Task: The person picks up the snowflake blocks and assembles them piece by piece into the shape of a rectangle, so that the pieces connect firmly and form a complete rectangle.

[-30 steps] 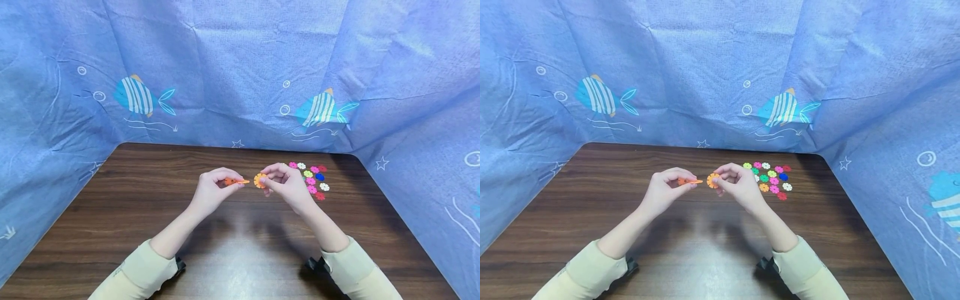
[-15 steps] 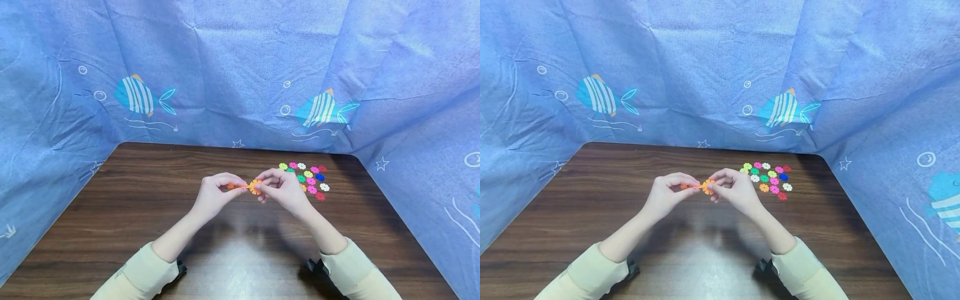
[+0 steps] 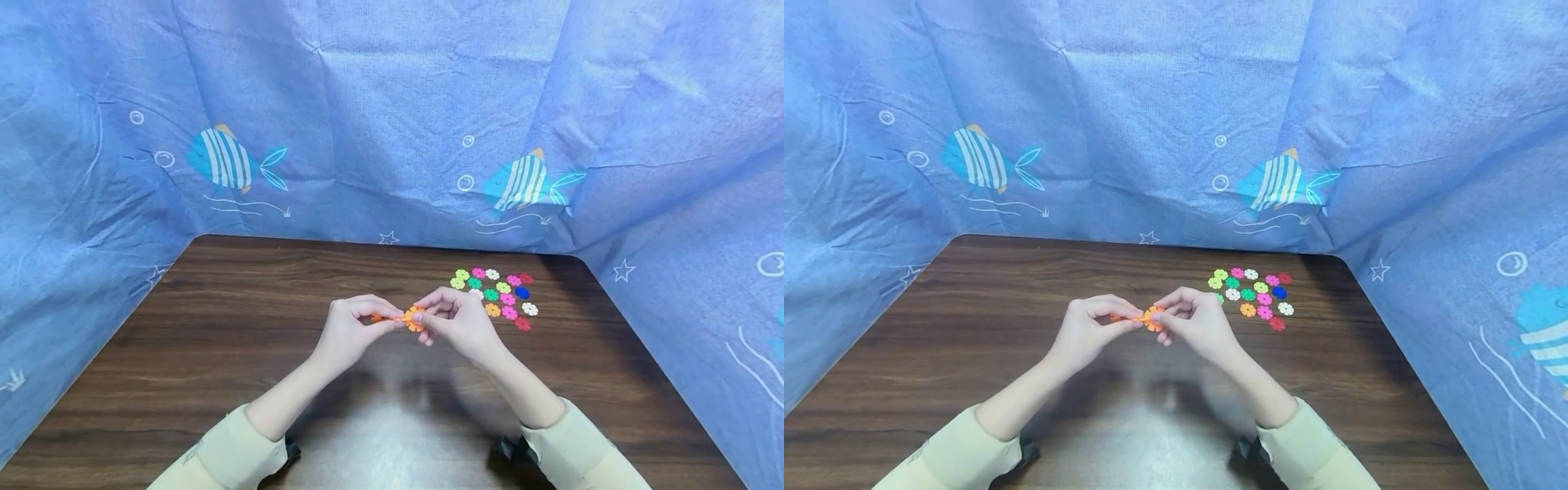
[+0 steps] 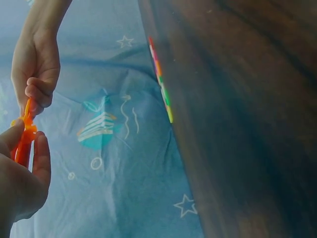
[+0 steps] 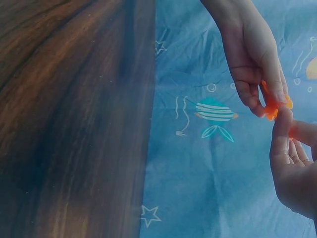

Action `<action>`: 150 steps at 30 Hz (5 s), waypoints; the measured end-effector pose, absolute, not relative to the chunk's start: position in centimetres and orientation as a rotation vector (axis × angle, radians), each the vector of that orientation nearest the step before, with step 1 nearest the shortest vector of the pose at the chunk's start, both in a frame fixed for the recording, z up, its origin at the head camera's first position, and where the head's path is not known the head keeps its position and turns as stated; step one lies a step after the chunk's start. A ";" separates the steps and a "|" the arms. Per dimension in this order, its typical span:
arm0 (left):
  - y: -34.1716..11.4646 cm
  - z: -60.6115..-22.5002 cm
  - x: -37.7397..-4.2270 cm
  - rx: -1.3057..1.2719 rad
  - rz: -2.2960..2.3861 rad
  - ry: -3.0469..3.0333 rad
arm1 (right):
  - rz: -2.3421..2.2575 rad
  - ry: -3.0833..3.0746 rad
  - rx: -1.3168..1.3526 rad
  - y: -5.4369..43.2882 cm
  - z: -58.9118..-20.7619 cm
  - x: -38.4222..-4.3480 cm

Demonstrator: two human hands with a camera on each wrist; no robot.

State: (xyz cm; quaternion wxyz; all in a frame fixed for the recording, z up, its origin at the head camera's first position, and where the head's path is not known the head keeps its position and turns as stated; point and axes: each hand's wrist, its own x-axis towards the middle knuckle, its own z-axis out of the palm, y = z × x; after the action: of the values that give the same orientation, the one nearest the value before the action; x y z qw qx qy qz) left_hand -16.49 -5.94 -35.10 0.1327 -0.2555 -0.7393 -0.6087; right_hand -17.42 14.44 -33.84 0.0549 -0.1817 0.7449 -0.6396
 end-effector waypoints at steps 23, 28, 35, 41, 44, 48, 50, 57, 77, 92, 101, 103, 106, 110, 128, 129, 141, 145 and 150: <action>-7.1 -35.5 -17.7 -0.663 -1.794 -2.211 | -1.869 2.260 -0.680 16.6 -33.3 -18.7; -7.9 -35.4 -17.8 -0.630 -1.800 -2.244 | -1.732 2.478 -0.728 18.3 -33.2 -19.1; -9.1 -35.0 -18.1 -0.620 -1.788 -2.251 | -1.612 2.666 -0.862 21.1 -33.3 -20.3; -9.8 -35.2 -18.3 -0.630 -1.734 -2.305 | -1.523 2.749 -0.841 23.6 -34.0 -21.7; -9.8 -35.2 -18.2 -0.622 -1.737 -2.327 | -1.441 2.812 -0.877 24.6 -34.2 -22.0; -9.7 -35.4 -18.2 -0.643 -1.763 -2.316 | -1.309 2.898 -0.972 25.9 -35.0 -22.6; -9.6 -35.5 -18.2 -0.664 -1.765 -2.301 | -1.253 2.935 -0.974 26.9 -36.2 -23.5; -9.6 -35.5 -18.0 -0.684 -1.742 -2.287 | -1.079 3.025 -0.919 30.4 -40.1 -26.6; -9.4 -36.0 -18.0 -0.712 -1.651 -2.336 | -0.748 2.961 -0.918 33.0 -43.4 -29.3; -9.4 -35.3 -17.6 -0.676 -1.674 -2.338 | -0.749 2.958 -0.829 32.8 -43.2 -29.9; -9.1 -33.0 -16.1 -0.699 -1.670 -2.352 | -0.857 2.940 -0.771 32.5 -43.0 -29.8; -9.2 -33.6 -16.6 -0.693 -1.678 -2.356 | -0.876 2.928 -0.769 32.5 -42.9 -29.7; -9.3 -34.7 -17.4 -0.682 -1.699 -2.363 | -0.899 2.927 -0.778 32.3 -42.8 -29.6; -9.4 -35.6 -18.1 -0.660 -1.696 -2.380 | -0.898 2.963 -0.795 31.9 -42.1 -29.4; -9.1 -35.0 -18.3 -0.710 -1.678 -2.355 | -1.133 3.058 -0.789 28.2 -37.3 -26.8; -9.1 -35.1 -18.4 -0.719 -1.684 -2.343 | -1.147 3.072 -0.787 28.0 -37.1 -26.6; -8.8 -35.2 -18.6 -0.712 -1.700 -2.299 | -1.410 3.090 -0.812 24.3 -34.2 -22.9; -8.5 -35.1 -18.6 -0.705 -1.728 -2.299 | -1.533 3.015 -0.919 22.1 -32.4 -20.6; -8.1 -34.9 -18.6 -0.684 -1.764 -2.293 | -1.557 3.019 -0.997 20.0 -31.7 -18.9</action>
State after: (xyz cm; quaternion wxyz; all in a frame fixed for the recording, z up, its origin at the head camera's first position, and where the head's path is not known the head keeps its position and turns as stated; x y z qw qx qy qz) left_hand -18.61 -8.13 -34.93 0.0842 -0.2294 -0.7685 -0.5913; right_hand -18.90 20.04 -31.72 -0.1980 -0.2761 0.8359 -0.4311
